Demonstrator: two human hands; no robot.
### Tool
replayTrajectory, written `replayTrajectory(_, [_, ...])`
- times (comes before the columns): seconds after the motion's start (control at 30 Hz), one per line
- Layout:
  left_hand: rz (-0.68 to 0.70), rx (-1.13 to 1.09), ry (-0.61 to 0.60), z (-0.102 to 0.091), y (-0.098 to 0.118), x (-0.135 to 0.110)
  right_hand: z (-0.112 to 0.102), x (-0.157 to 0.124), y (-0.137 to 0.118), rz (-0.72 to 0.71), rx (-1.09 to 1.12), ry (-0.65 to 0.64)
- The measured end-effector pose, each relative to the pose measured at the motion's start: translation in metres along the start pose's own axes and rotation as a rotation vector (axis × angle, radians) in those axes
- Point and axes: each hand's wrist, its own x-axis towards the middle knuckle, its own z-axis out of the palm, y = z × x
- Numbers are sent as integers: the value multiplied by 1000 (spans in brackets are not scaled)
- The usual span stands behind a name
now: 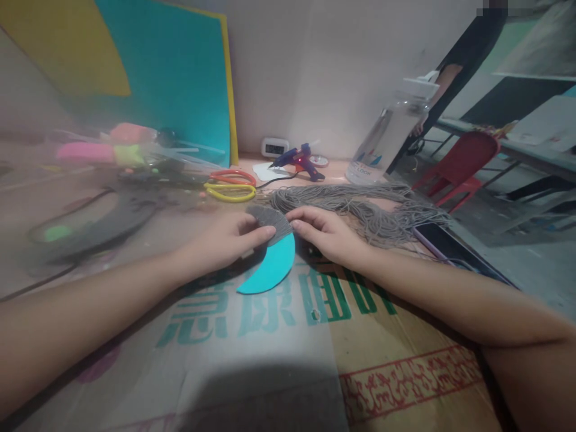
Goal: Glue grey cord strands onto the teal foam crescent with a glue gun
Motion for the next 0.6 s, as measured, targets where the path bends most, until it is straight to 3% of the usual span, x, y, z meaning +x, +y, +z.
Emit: replayTrajectory(0.6, [183, 190, 38, 2, -4, 2, 2, -2, -6, 83, -117, -9])
